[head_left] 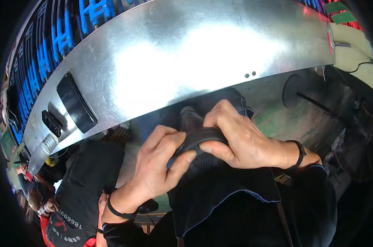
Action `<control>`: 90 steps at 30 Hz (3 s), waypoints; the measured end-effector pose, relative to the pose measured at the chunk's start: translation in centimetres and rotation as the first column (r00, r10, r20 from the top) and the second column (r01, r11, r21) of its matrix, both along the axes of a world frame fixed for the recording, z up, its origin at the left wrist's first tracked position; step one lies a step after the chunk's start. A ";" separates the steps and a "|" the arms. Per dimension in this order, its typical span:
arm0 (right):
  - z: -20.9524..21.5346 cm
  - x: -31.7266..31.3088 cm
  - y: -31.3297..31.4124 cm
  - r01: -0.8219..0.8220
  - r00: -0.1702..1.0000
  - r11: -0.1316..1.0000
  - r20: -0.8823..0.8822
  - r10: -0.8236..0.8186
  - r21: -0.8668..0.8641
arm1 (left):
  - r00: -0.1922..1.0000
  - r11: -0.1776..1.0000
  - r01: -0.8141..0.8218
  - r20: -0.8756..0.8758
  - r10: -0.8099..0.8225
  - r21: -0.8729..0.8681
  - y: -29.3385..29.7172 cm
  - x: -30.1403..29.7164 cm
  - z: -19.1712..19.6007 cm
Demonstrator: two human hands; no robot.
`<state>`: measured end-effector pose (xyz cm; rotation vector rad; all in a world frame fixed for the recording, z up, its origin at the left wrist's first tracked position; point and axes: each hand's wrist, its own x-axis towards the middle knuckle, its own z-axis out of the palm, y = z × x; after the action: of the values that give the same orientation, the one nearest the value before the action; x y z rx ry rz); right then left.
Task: Inspecting and cleaning finished shoes on a conveyor belt in a factory setting.
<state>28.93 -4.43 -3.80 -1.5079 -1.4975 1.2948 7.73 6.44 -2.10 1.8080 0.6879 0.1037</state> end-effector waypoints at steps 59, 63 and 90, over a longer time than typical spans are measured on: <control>-2.1 -8.8 -0.9 0.403 0.791 0.909 -0.540 -0.287 0.108 | 0.686 0.820 -0.552 0.476 0.551 -0.154 -7.7 -3.9 -3.3; -3.1 -8.7 -1.8 0.428 0.777 0.901 -0.540 -0.324 0.076 | 0.705 0.820 -0.565 0.464 0.536 -0.088 -8.0 -3.6 -4.2; 0.2 -0.7 -11.6 0.613 0.767 0.672 -0.106 -0.633 0.415 | 0.963 0.878 -0.034 0.250 -0.100 0.478 -12.0 -2.2 -3.1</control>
<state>28.20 -16.07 -3.56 -1.5479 -1.0326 0.4762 5.55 -5.56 -5.20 2.2245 0.4573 0.5289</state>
